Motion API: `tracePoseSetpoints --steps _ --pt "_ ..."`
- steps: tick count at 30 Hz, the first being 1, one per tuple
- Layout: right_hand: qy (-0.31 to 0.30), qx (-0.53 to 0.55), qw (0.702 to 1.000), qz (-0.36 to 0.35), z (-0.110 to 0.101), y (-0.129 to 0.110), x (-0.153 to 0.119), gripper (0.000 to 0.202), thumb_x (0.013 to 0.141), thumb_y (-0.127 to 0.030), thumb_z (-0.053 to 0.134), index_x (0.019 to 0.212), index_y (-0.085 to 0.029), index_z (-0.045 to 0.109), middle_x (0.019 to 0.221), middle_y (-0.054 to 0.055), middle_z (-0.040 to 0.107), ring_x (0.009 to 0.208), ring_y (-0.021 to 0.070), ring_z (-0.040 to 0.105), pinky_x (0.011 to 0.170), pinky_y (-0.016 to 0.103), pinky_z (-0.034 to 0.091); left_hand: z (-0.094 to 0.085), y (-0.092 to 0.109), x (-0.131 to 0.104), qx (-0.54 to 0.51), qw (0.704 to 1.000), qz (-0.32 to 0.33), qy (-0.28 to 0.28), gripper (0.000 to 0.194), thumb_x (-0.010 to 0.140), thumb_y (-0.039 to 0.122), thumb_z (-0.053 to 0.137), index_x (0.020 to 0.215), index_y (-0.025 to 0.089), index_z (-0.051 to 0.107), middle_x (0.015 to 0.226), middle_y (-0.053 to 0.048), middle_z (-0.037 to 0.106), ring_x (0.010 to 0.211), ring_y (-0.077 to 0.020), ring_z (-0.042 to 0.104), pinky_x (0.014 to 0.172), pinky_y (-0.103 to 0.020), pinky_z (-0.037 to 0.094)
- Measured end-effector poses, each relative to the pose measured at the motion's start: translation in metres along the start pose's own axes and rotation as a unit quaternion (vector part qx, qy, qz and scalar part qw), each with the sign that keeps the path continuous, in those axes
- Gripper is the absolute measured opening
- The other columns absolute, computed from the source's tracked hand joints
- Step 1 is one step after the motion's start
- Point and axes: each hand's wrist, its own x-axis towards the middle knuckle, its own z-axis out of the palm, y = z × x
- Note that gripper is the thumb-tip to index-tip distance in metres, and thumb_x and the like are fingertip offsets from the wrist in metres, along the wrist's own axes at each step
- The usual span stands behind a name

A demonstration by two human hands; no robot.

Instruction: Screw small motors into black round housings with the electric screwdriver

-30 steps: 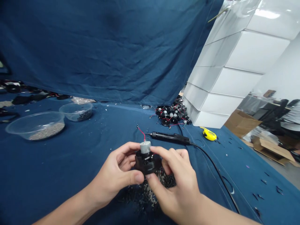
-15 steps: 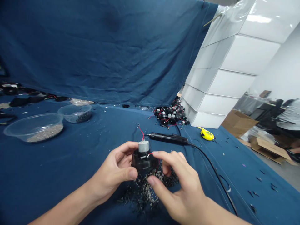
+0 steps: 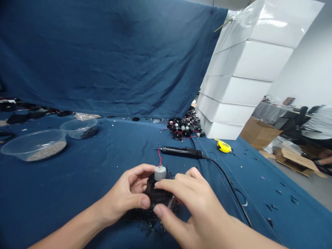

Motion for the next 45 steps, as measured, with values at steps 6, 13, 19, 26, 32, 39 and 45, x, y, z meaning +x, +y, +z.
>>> tracePoseSetpoints --steps 6,13,19,26,32,39,45 --pt "-0.105 0.018 0.991 0.085 -0.007 -0.001 0.008 0.018 0.080 -0.006 0.056 0.088 -0.022 0.060 0.066 -0.005 0.058 0.060 0.0100 0.052 0.063 0.027 0.034 -0.002 -0.002 0.001 0.090 0.996 -0.008 -0.009 0.061 0.061 0.020 0.084 0.115 0.018 0.056 0.113 -0.008 0.063 0.106 -0.0225 0.058 0.095 -0.037 0.041" --pt "-0.192 0.019 0.971 0.144 -0.010 -0.001 0.008 0.016 0.082 -0.008 0.052 0.084 -0.022 0.058 0.069 -0.003 0.056 0.064 0.0127 0.052 0.068 0.028 0.035 -0.002 -0.006 0.002 0.112 0.993 -0.020 -0.015 0.061 0.060 0.018 0.084 0.114 0.015 0.057 0.112 -0.010 0.063 0.108 -0.0267 0.058 0.098 -0.043 0.040" --pt "-0.185 0.031 0.973 0.136 -0.004 0.006 0.005 0.016 0.084 -0.007 0.052 0.085 -0.022 0.059 0.067 -0.004 0.054 0.063 0.0125 0.050 0.066 0.028 0.035 -0.005 -0.010 0.003 0.099 0.995 -0.027 -0.016 0.061 0.060 0.017 0.084 0.114 0.016 0.057 0.113 -0.010 0.063 0.108 -0.0248 0.058 0.098 -0.041 0.040" --pt "-0.034 0.070 0.994 0.081 -0.002 0.017 -0.008 0.027 0.085 -0.018 0.061 0.110 -0.026 0.054 0.063 -0.007 0.049 0.060 0.0097 0.047 0.061 0.024 0.036 -0.007 -0.004 0.004 -0.010 0.999 -0.014 -0.032 0.063 0.061 0.023 0.085 0.116 0.018 0.055 0.112 -0.007 0.064 0.106 -0.0203 0.059 0.094 -0.034 0.042" --pt "-0.002 0.065 0.994 0.083 0.001 0.021 -0.020 0.024 0.086 -0.018 0.059 0.108 -0.027 0.054 0.063 -0.007 0.048 0.057 0.0089 0.049 0.064 0.025 0.039 -0.005 0.000 0.000 -0.058 0.997 -0.018 -0.044 0.061 0.064 0.018 0.083 0.118 0.018 0.055 0.116 -0.009 0.062 0.106 -0.0204 0.059 0.091 -0.033 0.044" --pt "0.047 0.129 0.980 0.146 0.019 0.035 -0.013 0.014 0.088 -0.026 0.057 0.102 -0.026 0.060 0.066 -0.004 0.053 0.062 0.0111 0.051 0.064 0.026 0.041 -0.008 0.013 -0.001 -0.007 1.000 0.024 0.005 0.066 0.057 0.010 0.086 0.116 0.020 0.058 0.111 -0.004 0.061 0.105 -0.0164 0.057 0.094 -0.028 0.042" --pt "0.037 0.243 0.927 0.283 0.050 0.069 0.022 0.025 0.086 -0.043 0.056 0.092 -0.020 0.064 0.063 -0.003 0.049 0.060 0.0119 0.045 0.058 0.025 0.038 -0.024 0.026 -0.010 -0.051 0.998 0.021 0.011 0.065 0.062 0.027 0.085 0.120 0.018 0.057 0.111 -0.008 0.061 0.098 -0.0186 0.061 0.090 -0.032 0.044"
